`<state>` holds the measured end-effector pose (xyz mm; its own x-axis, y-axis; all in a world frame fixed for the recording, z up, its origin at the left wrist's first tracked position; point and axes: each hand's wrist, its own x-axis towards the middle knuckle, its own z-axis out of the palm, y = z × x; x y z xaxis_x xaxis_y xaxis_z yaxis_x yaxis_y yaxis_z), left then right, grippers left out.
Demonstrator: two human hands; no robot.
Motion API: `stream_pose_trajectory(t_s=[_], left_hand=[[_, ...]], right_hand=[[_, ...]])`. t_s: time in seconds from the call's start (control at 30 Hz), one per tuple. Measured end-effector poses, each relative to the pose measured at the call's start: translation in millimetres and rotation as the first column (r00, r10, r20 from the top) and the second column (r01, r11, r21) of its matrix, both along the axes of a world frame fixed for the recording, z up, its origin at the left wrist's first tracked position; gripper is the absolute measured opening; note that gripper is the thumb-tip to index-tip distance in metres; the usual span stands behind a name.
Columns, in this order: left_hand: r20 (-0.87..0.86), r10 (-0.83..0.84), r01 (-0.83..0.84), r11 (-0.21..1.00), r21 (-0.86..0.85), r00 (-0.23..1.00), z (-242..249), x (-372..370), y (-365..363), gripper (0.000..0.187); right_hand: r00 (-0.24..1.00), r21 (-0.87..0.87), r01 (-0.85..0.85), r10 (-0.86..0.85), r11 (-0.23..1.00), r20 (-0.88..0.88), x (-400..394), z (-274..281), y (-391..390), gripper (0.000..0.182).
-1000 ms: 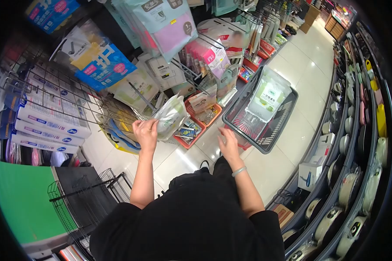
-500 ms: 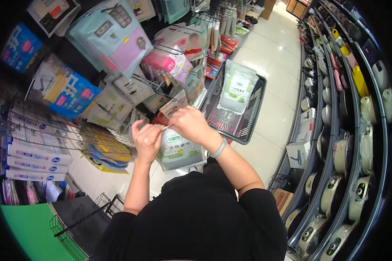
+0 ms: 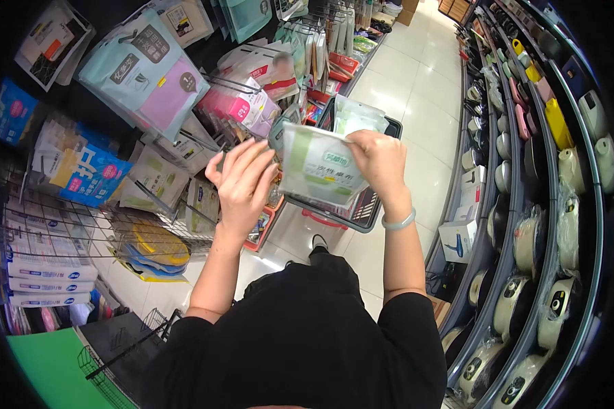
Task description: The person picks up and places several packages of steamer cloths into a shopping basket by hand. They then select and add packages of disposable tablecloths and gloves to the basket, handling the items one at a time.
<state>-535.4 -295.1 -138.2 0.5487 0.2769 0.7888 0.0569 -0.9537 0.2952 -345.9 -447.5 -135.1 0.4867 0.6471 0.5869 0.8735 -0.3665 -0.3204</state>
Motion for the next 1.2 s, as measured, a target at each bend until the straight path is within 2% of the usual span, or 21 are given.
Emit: stream_pose_trajectory(t_s=[0.13,0.2,0.23,0.33,0.43,0.5,0.57,0.6,0.63,0.7,0.77,0.87,0.9,1.0,1.13,1.2], left_hand=[[-0.082,0.034,-0.043,0.993,-0.108,0.996,-31.2,-14.7,1.0,0.014],[-0.112,0.062,-0.076,0.988,-0.131,0.992,-46.5,-24.0,0.6,0.013],[-0.169,0.081,-0.108,0.981,-0.16,0.982,-55.5,-29.8,0.1,0.012],[-0.261,0.108,-0.168,0.96,-0.223,0.959,-81.4,-49.0,-0.9,0.01],[-0.345,0.13,-0.233,0.933,-0.274,0.93,-107.0,-74.1,-1.4,0.009],[-0.398,0.161,-0.288,0.914,-0.285,0.903,-123.5,-93.6,-2.5,0.009],[-0.506,0.231,-0.424,0.852,-0.307,0.831,-136.4,-113.8,-5.2,0.01],[-0.494,0.248,-0.44,0.838,-0.322,0.834,-138.6,-121.7,-5.8,0.011],[-0.501,0.262,-0.457,0.83,-0.319,0.825,-141.5,-129.9,-5.2,0.011],[-0.624,0.382,-0.651,0.706,-0.279,0.682,-148.7,-147.3,-3.5,0.012],[-0.628,0.431,-0.712,0.634,-0.302,0.649,-156.8,-160.9,7.2,0.013],[-0.381,0.617,-0.725,0.592,-0.351,0.688,-152.8,-171.1,30.6,0.017],[-0.347,0.665,-0.749,0.566,-0.344,0.662,-150.8,-172.9,40.7,0.02],[-0.218,0.787,-0.8,0.492,-0.342,0.577,-137.3,-168.4,72.1,0.032],[-0.115,0.788,-0.755,0.521,-0.398,0.605,-121.0,-168.4,118.8,0.038],[-0.079,0.795,-0.778,0.56,-0.285,0.602,-127.0,-173.1,148.2,0.04]], right_hand=[[0.996,-0.088,0.085,-0.088,0.993,-0.029,53.1,-50.6,7.2,0.007],[0.985,-0.242,0.12,-0.147,0.963,-0.095,75.8,-81.6,14.9,0.01],[0.986,-0.241,0.109,-0.135,0.964,-0.094,86.9,-100.2,18.1,0.01],[0.948,-0.385,0.122,-0.222,0.915,-0.228,117.2,-156.9,28.3,0.017],[0.906,-0.437,0.131,-0.286,0.89,-0.312,137.8,-196.9,36.9,0.016],[0.904,-0.442,0.108,-0.273,0.891,-0.329,151.8,-214.4,41.5,0.017],[0.871,-0.436,0.176,-0.345,0.883,-0.348,163.6,-227.1,46.2,0.018],[0.852,-0.419,0.188,-0.36,0.888,-0.379,170.8,-231.8,49.8,0.02],[0.828,-0.494,0.241,-0.443,0.836,-0.345,179.7,-236.2,54.4,0.024],[0.929,-0.327,0.227,-0.305,0.917,-0.211,210.2,-273.1,55.1,0.041],[0.88,-0.357,0.358,-0.44,0.863,-0.181,201.4,-262.2,69.2,0.057],[0.954,-0.165,0.216,-0.244,0.962,-0.174,182.2,-268.2,81.3,0.058],[0.966,-0.109,0.171,-0.189,0.979,-0.175,166.9,-269.6,82.3,0.055],[0.962,-0.131,0.027,-0.062,0.991,-0.268,115.4,-296.7,77.2,0.055],[0.92,-0.178,-0.13,0.051,0.975,-0.389,45.6,-334.9,51.7,0.053],[0.907,-0.169,-0.16,0.077,0.973,-0.415,14.2,-337.8,37.9,0.052]])
